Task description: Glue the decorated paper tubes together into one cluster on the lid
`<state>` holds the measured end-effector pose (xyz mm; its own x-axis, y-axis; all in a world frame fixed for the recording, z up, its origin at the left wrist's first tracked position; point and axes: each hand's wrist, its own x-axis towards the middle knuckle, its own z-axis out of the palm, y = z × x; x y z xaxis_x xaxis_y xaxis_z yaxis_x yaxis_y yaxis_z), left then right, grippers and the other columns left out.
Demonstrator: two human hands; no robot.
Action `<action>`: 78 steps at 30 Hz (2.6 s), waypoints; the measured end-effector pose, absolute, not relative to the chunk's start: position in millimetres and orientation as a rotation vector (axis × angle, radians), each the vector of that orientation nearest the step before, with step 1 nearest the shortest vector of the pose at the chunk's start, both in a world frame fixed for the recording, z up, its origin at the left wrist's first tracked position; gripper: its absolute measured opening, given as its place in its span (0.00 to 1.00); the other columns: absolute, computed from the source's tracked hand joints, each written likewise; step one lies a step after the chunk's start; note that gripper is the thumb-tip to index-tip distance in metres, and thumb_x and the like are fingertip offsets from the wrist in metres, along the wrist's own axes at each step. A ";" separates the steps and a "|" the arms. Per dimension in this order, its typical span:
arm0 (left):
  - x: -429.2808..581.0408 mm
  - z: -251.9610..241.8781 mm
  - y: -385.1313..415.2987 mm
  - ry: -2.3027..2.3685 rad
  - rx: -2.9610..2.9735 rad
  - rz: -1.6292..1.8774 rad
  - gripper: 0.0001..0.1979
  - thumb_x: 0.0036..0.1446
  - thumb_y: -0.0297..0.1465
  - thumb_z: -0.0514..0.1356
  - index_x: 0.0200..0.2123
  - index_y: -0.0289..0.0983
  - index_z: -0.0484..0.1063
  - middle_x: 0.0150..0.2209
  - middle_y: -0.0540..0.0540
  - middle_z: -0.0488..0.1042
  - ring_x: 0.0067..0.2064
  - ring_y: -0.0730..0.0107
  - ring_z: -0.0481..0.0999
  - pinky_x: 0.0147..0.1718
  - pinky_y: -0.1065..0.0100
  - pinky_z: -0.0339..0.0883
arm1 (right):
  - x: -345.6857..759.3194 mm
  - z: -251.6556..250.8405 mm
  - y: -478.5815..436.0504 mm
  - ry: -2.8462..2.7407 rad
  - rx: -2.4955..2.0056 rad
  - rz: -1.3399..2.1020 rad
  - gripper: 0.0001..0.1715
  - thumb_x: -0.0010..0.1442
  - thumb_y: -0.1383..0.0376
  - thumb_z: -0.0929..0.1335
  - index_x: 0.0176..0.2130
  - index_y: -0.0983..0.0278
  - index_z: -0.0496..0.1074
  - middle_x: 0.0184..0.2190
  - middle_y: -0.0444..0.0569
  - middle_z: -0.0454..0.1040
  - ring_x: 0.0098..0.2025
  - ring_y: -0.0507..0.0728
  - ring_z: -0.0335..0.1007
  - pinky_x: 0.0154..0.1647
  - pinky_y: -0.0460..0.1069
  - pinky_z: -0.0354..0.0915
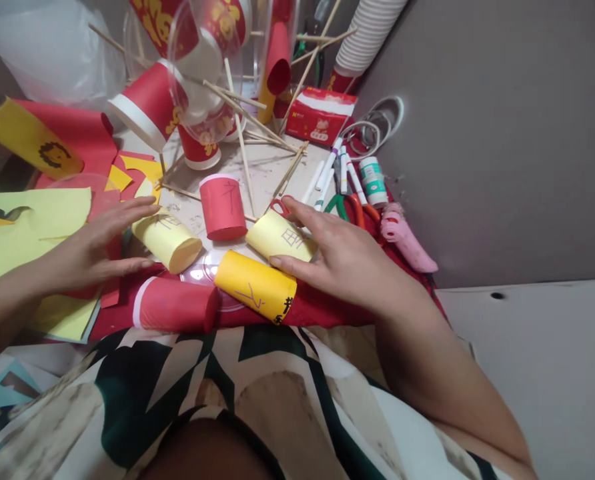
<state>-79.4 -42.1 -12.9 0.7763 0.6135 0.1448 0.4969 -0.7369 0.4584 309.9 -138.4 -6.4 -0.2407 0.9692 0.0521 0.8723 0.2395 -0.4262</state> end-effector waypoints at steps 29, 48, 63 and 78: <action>-64.6 -21.0 -40.7 0.732 2.587 0.334 0.34 0.68 0.42 0.63 0.72 0.37 0.60 0.73 0.32 0.59 0.73 0.49 0.63 0.69 0.50 0.63 | 317.8 -3.3 -98.4 -2.463 -1.468 0.804 0.45 0.64 0.44 0.67 0.70 0.63 0.65 0.67 0.57 0.72 0.66 0.71 0.71 0.67 0.65 0.69; -82.6 2.8 -52.1 0.828 2.504 0.401 0.35 0.68 0.36 0.63 0.74 0.46 0.57 0.74 0.40 0.60 0.74 0.51 0.62 0.70 0.53 0.62 | 320.5 -16.4 -93.8 -2.429 -1.312 0.753 0.42 0.65 0.46 0.70 0.70 0.60 0.65 0.67 0.55 0.72 0.68 0.69 0.70 0.68 0.64 0.68; -66.6 4.0 -129.1 0.990 1.963 0.373 0.32 0.64 0.39 0.66 0.69 0.42 0.65 0.27 0.53 0.71 0.26 0.74 0.68 0.25 0.75 0.65 | 324.6 -12.5 -101.8 -2.362 -1.370 0.733 0.43 0.62 0.45 0.71 0.70 0.57 0.66 0.68 0.53 0.71 0.69 0.70 0.68 0.68 0.64 0.68; -49.0 -3.1 -121.2 0.955 1.561 0.372 0.27 0.64 0.39 0.67 0.62 0.36 0.70 0.25 0.55 0.66 0.24 0.77 0.64 0.22 0.75 0.58 | 324.4 -9.2 -99.0 -2.380 -1.311 0.686 0.39 0.63 0.48 0.70 0.68 0.60 0.67 0.64 0.55 0.74 0.63 0.67 0.74 0.64 0.61 0.72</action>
